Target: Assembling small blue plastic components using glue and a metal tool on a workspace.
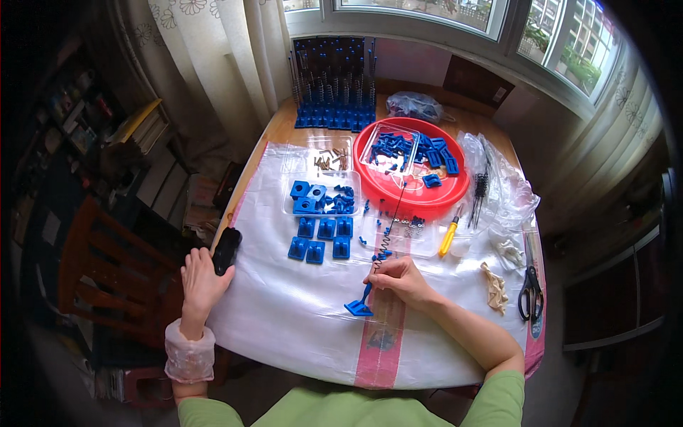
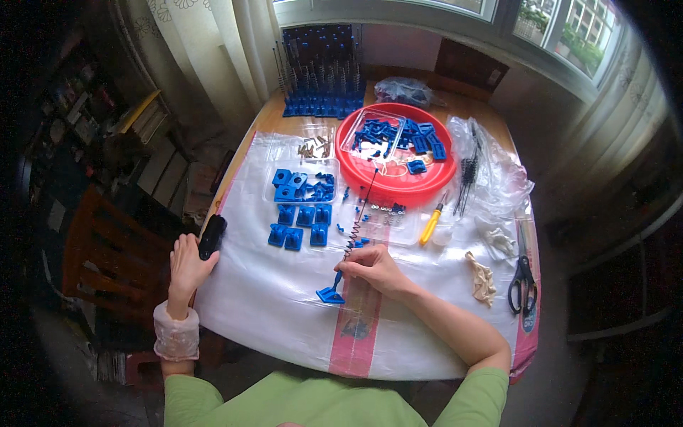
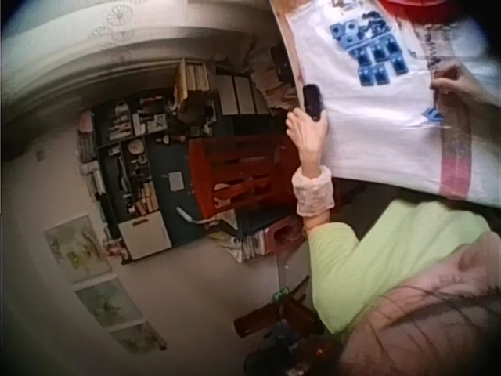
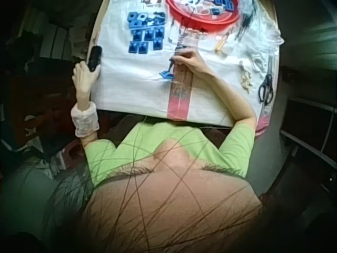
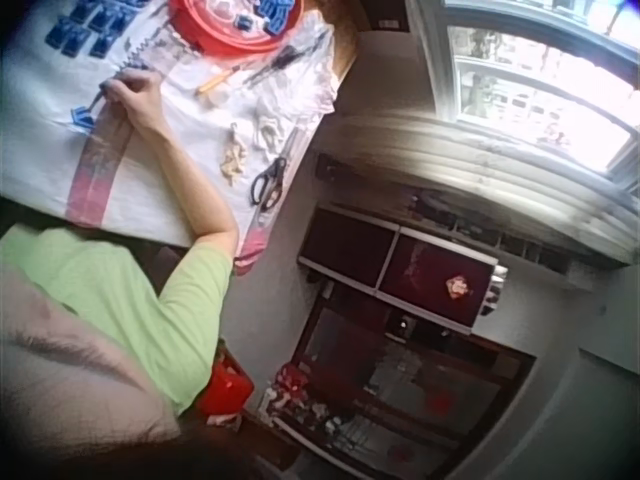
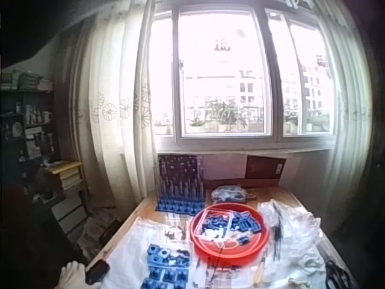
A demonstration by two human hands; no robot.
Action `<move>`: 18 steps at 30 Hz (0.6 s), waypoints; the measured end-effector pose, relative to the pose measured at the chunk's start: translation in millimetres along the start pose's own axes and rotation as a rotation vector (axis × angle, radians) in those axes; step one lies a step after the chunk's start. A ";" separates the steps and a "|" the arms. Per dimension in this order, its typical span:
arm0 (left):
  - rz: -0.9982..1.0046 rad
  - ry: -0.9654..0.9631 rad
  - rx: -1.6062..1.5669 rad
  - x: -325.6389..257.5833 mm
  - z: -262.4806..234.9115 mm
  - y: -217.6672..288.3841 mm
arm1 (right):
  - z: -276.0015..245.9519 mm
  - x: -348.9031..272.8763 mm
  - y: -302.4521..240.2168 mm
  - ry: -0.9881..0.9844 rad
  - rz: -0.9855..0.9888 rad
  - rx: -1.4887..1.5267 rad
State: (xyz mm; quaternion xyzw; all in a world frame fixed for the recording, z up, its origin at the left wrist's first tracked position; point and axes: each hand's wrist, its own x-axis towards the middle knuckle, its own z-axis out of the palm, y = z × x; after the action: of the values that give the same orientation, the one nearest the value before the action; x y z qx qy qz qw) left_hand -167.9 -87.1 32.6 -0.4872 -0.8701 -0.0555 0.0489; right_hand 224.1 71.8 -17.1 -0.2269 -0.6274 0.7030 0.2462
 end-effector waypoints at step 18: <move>0.562 -0.392 -1.041 -12.3 -12.8 164.6 | 2.7 -2.1 -3.4 0.049 0.060 0.050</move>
State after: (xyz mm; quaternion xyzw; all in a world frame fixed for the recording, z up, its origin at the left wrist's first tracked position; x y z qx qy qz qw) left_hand -20.7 -13.9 51.6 -0.6587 -0.5603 -0.3669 -0.3429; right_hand 224.3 68.8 -13.4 -0.2565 -0.5965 0.7197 0.2458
